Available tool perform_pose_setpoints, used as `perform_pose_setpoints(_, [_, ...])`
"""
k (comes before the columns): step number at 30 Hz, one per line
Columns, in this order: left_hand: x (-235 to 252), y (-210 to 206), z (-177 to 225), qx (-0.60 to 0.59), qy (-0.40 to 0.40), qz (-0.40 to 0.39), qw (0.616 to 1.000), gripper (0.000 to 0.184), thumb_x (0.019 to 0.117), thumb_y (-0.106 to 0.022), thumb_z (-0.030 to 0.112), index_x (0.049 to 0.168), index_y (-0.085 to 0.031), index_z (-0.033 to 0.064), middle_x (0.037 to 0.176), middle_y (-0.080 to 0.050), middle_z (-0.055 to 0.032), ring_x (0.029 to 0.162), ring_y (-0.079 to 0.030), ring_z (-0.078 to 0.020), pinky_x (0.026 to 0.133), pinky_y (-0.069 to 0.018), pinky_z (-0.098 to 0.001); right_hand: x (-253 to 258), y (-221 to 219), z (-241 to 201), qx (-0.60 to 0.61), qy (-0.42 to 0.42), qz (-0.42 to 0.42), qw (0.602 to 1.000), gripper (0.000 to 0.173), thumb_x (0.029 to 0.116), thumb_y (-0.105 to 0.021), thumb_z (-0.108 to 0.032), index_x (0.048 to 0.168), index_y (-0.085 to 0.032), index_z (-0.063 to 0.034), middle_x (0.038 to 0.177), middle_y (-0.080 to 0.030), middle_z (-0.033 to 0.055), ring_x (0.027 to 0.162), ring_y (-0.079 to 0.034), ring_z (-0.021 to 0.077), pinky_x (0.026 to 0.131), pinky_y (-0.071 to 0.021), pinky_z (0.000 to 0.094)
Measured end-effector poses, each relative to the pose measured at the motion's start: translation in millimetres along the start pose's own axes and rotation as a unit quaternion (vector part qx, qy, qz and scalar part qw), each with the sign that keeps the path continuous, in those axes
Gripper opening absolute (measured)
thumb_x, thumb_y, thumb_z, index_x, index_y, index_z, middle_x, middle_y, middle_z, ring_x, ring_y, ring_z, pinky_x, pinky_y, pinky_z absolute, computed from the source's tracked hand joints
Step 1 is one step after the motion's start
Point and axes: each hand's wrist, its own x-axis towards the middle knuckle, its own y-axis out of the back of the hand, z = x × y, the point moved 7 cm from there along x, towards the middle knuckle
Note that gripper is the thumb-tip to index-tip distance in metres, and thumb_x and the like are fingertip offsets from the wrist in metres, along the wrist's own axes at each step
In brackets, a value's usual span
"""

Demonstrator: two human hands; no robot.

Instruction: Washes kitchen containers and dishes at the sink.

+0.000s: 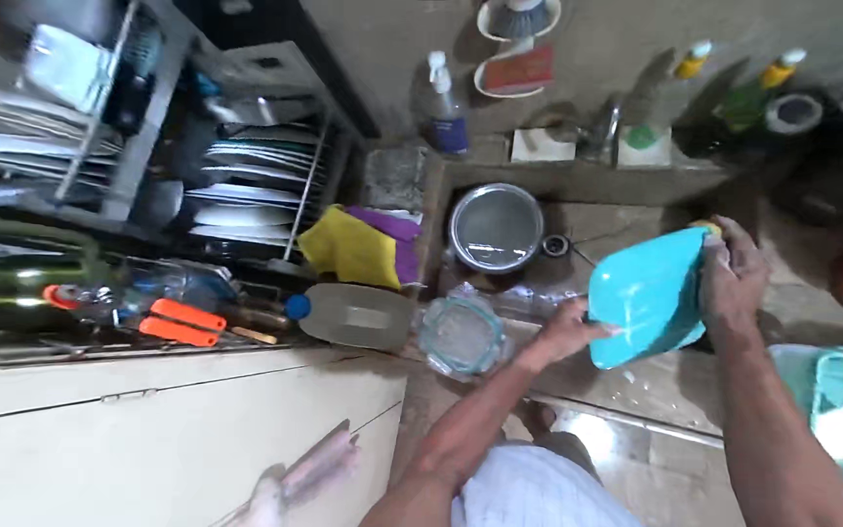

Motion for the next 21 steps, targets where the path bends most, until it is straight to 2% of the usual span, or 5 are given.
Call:
perform_pose_setpoints(4, [0.1, 7.8, 24.0, -0.044, 0.088, -0.035, 0.995, 0.043, 0.097, -0.063, 0.004, 0.136, -0.049, -0.0077, 0.116, -0.068, -0.017, 0.1, -0.07, -0.0217, 0.086, -0.0611, -0.0409, 10.8, -6.8, -25.2, 0.045, 0.054, -0.052, 0.996, 0.043, 0.1043, -0.058, -0.035, 0.139, -0.061, -0.0091, 0.133, -0.064, 0.0127, 0.114, -0.065, 0.0152, 0.1, -0.0529, 0.0364])
perform_pose_setpoints(7, [26.6, 15.1, 41.7, 0.023, 0.129, -0.044, 0.99, 0.05, 0.0942, -0.069, 0.004, 0.138, -0.049, -0.0078, 0.122, -0.066, -0.0204, 0.107, -0.068, -0.0228, 0.097, -0.057, -0.0413, 16.4, -25.4, -63.6, -0.006, 0.113, -0.108, 0.988, 0.042, 0.103, -0.058, -0.034, 0.136, -0.064, -0.0092, 0.134, -0.062, 0.0171, 0.119, -0.062, 0.0262, 0.102, -0.0506, 0.0483])
perform_pose_setpoints(10, [53.4, 16.0, 52.4, 0.102, 0.134, -0.052, 0.984, 0.045, 0.0907, -0.075, 0.004, 0.131, -0.057, -0.0049, 0.113, -0.069, -0.0191, 0.097, -0.07, -0.0228, 0.089, -0.0598, -0.0418, 14.4, -49.4, -94.8, -0.041, 0.184, -0.12, 0.975, 0.037, 0.1038, -0.058, -0.033, 0.13, -0.069, -0.0088, 0.131, -0.064, 0.0176, 0.12, -0.062, 0.0316, 0.102, -0.0505, 0.0535])
perform_pose_setpoints(17, [55.3, 25.1, 72.2, 0.158, 0.043, 0.1, 0.981, 0.041, 0.0879, -0.066, -0.007, 0.128, -0.06, -0.0043, 0.117, -0.067, -0.0202, 0.104, -0.066, -0.0262, 0.091, -0.0563, -0.0459, -16.3, -90.5, -123.7, -0.004, 0.317, -0.117, 0.941, 0.032, 0.102, -0.056, -0.009, 0.131, -0.068, -0.0026, 0.135, -0.066, 0.0174, 0.131, -0.059, 0.0322, 0.115, -0.0434, 0.0494])
perform_pose_setpoints(21, [66.7, 39.7, 49.0, 0.042, -0.03, 0.113, 0.992, 0.039, 0.0874, -0.072, 0.0, 0.123, -0.059, -0.007, 0.106, -0.071, -0.0181, 0.094, -0.072, -0.0246, 0.085, -0.0623, -0.0454, -16.6, -74.2, -83.1, -0.007, 0.31, -0.052, 0.949, 0.032, 0.1026, -0.054, -0.007, 0.131, -0.07, -0.0039, 0.14, -0.065, 0.0122, 0.143, -0.049, 0.0327, 0.124, -0.0315, 0.0523])
